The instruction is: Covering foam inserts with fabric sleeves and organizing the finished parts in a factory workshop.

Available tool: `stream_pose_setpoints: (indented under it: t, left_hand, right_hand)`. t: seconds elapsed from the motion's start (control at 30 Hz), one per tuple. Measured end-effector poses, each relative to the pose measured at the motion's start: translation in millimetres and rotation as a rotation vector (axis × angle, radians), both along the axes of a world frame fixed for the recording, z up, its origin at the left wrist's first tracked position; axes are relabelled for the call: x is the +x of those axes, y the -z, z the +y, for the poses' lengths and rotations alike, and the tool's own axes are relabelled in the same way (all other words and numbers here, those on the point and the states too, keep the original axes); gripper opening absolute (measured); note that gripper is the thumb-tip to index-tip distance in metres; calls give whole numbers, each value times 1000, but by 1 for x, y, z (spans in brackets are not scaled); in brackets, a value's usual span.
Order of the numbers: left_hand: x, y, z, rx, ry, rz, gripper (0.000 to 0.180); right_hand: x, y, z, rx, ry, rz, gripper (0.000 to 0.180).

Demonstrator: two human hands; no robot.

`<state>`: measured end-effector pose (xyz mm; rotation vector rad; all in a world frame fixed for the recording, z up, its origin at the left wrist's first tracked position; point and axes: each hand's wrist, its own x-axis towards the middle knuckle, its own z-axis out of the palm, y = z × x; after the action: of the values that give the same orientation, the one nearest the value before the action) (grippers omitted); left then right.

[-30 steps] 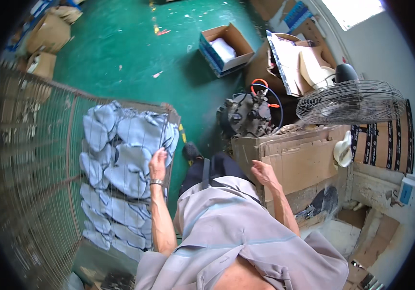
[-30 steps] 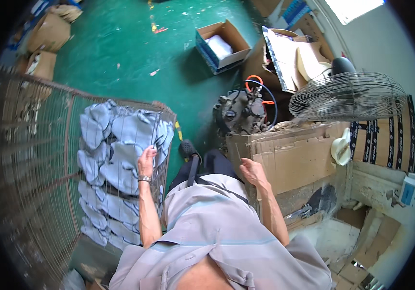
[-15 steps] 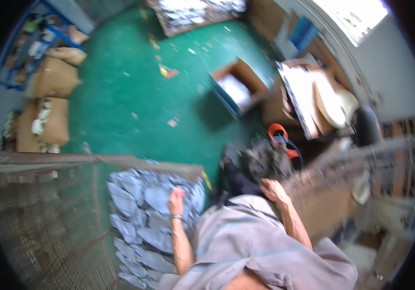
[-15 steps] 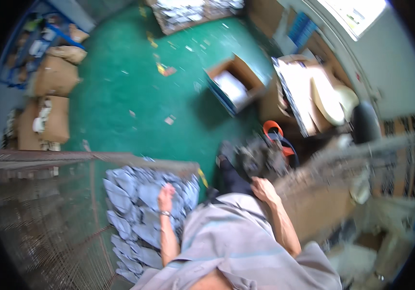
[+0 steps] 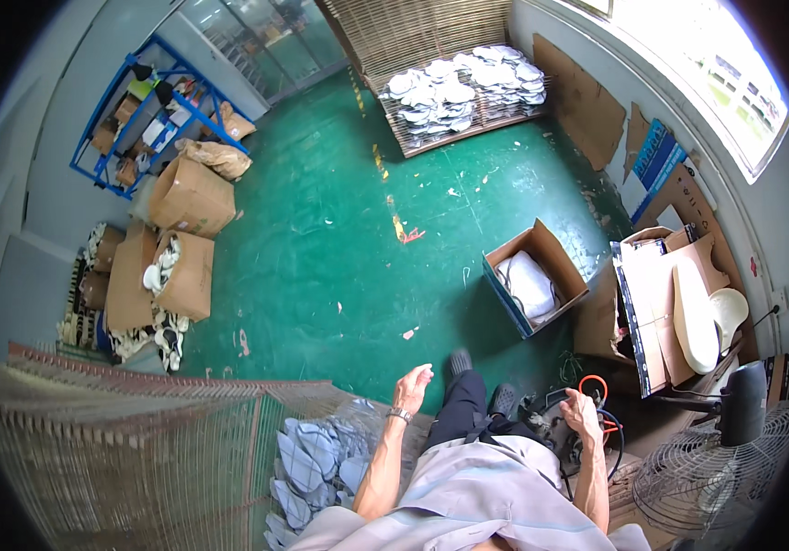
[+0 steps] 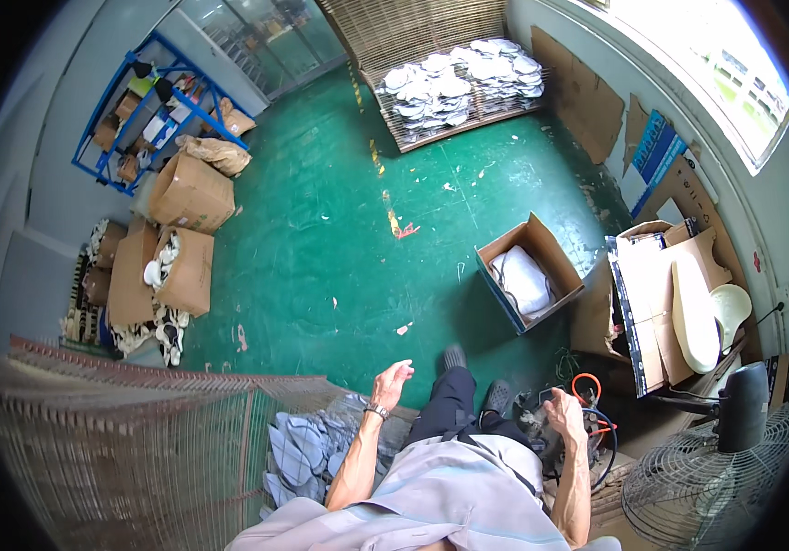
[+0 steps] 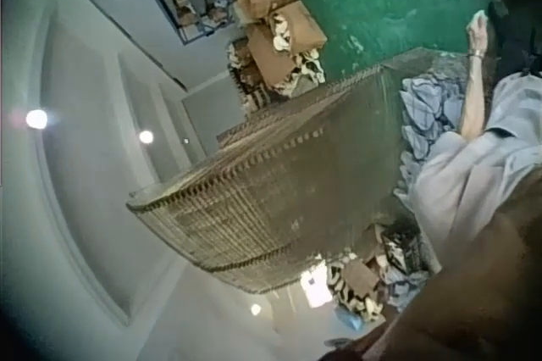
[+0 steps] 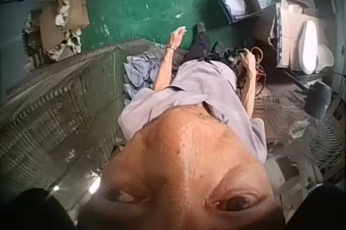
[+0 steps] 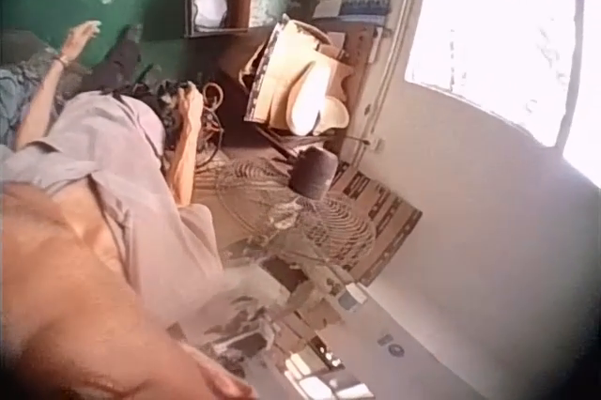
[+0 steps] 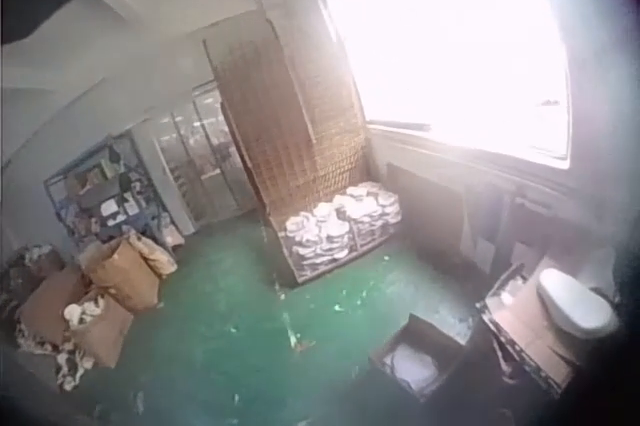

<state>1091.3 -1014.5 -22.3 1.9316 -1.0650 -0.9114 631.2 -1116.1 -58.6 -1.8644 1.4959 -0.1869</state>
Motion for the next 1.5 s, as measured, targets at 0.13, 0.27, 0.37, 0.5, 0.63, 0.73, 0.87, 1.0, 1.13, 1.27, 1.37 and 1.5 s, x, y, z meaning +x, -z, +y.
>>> stream_pose_setpoints:
  t: [0.13,0.27,0.37,0.5,0.63,0.73,0.87,1.0,1.13,1.27,1.37,1.5]
  left_hand:
    - [28,31,-77,94,96,65,53]
    - [53,51,-178,117,206,114,40]
    - [81,52,-267,84,303,99,47]
    - [131,37,-378,-44,378,23,55]
    - [176,30,-456,-38,416,-78,54]
    - [188,29,-486,-2,403,-100,52]
    - [175,50,-485,56,419,-89,49]
    - [140,102,-465,148,398,40,42]
    - [77,131,-467,203,552,136,28]
    - [48,203,-415,755,273,428,54]
    - [34,247,-373,879,160,556,57]
    - [14,284,-323,927,-64,574,59]
  right_hand:
    - [20,14,-11,-25,103,-30,43]
    - [59,24,-23,-5,140,51,45]
    - [109,-3,-63,290,300,91,47]
    - [161,-31,-120,391,410,48,53]
    - [183,-35,-161,396,508,-3,53]
    - [192,-29,-181,417,482,14,53]
    - [187,3,-195,522,435,25,57]
    - [180,42,-233,524,272,-55,47]
    - [155,130,-289,198,58,-9,33]
    - [149,216,-355,337,251,-149,34]
    - [137,302,-394,388,425,-152,39]
    - [102,449,-421,397,614,-119,53]
